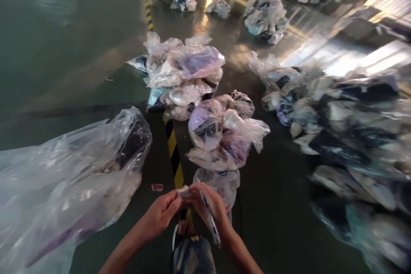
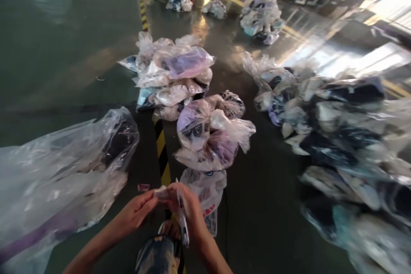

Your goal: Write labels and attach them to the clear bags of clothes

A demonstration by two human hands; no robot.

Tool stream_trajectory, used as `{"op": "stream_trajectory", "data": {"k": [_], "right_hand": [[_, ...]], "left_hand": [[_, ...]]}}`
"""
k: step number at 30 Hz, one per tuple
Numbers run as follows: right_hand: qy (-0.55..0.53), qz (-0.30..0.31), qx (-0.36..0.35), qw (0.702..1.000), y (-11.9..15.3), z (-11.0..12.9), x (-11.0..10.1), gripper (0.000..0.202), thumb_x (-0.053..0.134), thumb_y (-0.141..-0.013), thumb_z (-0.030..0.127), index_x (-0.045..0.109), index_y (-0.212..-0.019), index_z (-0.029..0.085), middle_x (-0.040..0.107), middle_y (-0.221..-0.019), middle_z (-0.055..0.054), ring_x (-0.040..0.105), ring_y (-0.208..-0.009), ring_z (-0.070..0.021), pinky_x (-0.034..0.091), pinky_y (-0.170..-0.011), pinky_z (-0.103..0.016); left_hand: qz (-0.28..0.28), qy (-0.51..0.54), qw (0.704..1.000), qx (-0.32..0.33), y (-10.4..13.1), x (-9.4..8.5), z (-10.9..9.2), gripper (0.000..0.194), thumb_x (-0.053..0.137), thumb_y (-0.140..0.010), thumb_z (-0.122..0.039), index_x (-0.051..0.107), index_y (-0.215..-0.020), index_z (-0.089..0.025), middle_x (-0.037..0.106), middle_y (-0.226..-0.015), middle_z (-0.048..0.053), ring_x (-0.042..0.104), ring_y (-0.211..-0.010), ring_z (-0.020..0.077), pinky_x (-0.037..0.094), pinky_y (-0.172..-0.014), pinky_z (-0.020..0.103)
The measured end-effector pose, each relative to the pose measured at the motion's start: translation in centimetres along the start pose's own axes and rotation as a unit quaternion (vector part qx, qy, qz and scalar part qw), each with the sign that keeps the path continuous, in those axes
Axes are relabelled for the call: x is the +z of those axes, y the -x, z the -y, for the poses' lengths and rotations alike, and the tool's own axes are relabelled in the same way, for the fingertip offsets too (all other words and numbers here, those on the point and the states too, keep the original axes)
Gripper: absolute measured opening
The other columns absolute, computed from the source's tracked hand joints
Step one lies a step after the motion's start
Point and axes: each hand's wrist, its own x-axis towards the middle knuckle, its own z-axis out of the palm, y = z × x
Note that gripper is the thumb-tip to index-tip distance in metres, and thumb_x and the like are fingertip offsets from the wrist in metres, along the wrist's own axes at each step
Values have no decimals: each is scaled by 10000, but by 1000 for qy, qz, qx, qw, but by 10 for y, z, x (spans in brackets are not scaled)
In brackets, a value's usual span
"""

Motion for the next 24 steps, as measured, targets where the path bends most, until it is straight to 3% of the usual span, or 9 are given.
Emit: {"op": "stream_trajectory", "data": {"k": [2,5,7,9,12,15,18,21,24], "right_hand": [[-38,-4,47,998,9,-10,-5,168,625,-851,371,653,-848,206,656,-772,-14,633,-658,-175,515,-573,-246],[-7,-76,74,994,19,-23,-36,203,716,-776,375,643,-789,187,609,-693,12,566,-604,-144,468,-545,-218],[26,-166,75,983,23,-33,-66,227,692,-815,405,632,-817,186,576,-704,12,529,-612,-140,447,-546,-222],[57,-228,67,970,26,-43,-94,245,648,-864,430,605,-831,191,540,-713,5,504,-619,-142,431,-547,-234],[95,-236,60,965,30,-56,-117,246,653,-871,429,597,-832,193,548,-729,-18,514,-637,-158,435,-581,-262],[113,-196,49,973,35,-65,-119,205,638,-880,392,641,-859,188,610,-832,-59,583,-747,-212,467,-689,-312],[146,-123,45,981,37,-72,-110,162,575,-915,316,668,-863,194,616,-887,-65,604,-812,-228,459,-729,-323],[154,-85,33,984,33,-83,-96,137,599,-904,286,669,-855,179,620,-862,-45,605,-787,-197,454,-710,-284],[111,-93,6,990,22,-95,-78,167,620,-896,310,694,-841,171,643,-843,-34,616,-776,-172,471,-705,-250]], "left_hand": [[12,29,999,-27,-6,5,10,574,442,-955,-577,488,-1388,-202,622,-1276,103,605,-1090,228,464,-953,331],[-3,60,992,-110,-18,11,24,700,382,-943,-630,287,-1493,-207,586,-1330,166,652,-1010,255,530,-766,355],[-42,28,992,-117,-30,19,31,633,355,-956,-591,373,-1418,-159,606,-1289,182,649,-1019,257,530,-762,359],[-86,-66,992,-69,-46,33,36,475,372,-971,-487,520,-1260,-140,643,-1217,158,623,-1075,240,500,-892,365],[-88,-258,962,-4,-73,63,42,369,502,-930,-370,596,-1204,-140,628,-1248,134,541,-1206,253,375,-1088,386],[-61,-419,905,-30,-94,90,53,607,704,-796,-374,553,-1330,-130,497,-1437,159,415,-1332,353,312,-1135,454],[-45,-477,874,-77,-104,94,64,475,601,-855,-261,569,-1308,-123,512,-1417,175,506,-1249,349,387,-1046,425],[-61,-426,895,-119,-105,80,66,339,379,-949,-194,599,-1199,-134,658,-1186,151,641,-1051,280,444,-877,349],[-82,-341,928,-129,-102,68,63,339,302,-1004,-282,574,-1170,-170,706,-1037,103,676,-947,240,436,-794,309]]}}
